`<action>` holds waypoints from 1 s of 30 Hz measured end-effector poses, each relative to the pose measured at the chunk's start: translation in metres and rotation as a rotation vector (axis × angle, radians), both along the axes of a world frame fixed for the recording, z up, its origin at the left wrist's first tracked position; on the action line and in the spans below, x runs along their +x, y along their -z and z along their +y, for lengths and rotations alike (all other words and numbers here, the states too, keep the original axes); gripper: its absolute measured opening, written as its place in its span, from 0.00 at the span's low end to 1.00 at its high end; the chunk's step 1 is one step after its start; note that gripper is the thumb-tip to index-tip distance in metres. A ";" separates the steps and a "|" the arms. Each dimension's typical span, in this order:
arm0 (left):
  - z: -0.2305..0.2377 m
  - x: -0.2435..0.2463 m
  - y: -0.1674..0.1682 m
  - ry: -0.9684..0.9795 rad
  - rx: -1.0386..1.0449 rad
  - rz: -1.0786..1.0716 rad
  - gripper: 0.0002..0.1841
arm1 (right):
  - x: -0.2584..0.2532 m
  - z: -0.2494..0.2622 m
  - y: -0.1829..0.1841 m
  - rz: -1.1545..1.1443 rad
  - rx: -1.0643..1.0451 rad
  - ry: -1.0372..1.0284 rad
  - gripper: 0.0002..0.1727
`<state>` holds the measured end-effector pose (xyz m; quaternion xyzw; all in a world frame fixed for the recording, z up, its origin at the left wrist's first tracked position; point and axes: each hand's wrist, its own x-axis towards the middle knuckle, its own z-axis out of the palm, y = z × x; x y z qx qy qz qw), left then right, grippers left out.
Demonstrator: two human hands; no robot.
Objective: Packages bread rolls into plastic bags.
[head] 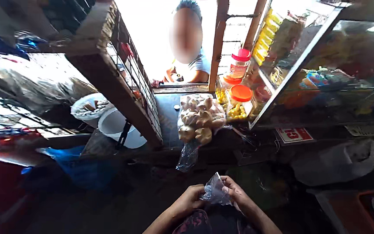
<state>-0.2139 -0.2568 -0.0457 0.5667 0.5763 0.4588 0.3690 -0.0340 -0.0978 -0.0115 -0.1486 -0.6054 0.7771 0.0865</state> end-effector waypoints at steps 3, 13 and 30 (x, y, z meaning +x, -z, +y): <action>-0.026 -0.027 0.005 -0.067 0.078 -0.034 0.08 | -0.020 -0.016 0.001 -0.072 0.121 -0.026 0.26; -0.100 -0.075 -0.013 -0.585 -0.037 0.212 0.35 | -0.087 -0.079 0.006 -0.222 0.275 0.079 0.18; -0.054 -0.051 -0.023 -0.616 -0.079 -0.559 0.29 | -0.103 -0.038 0.008 -0.161 0.371 -0.137 0.15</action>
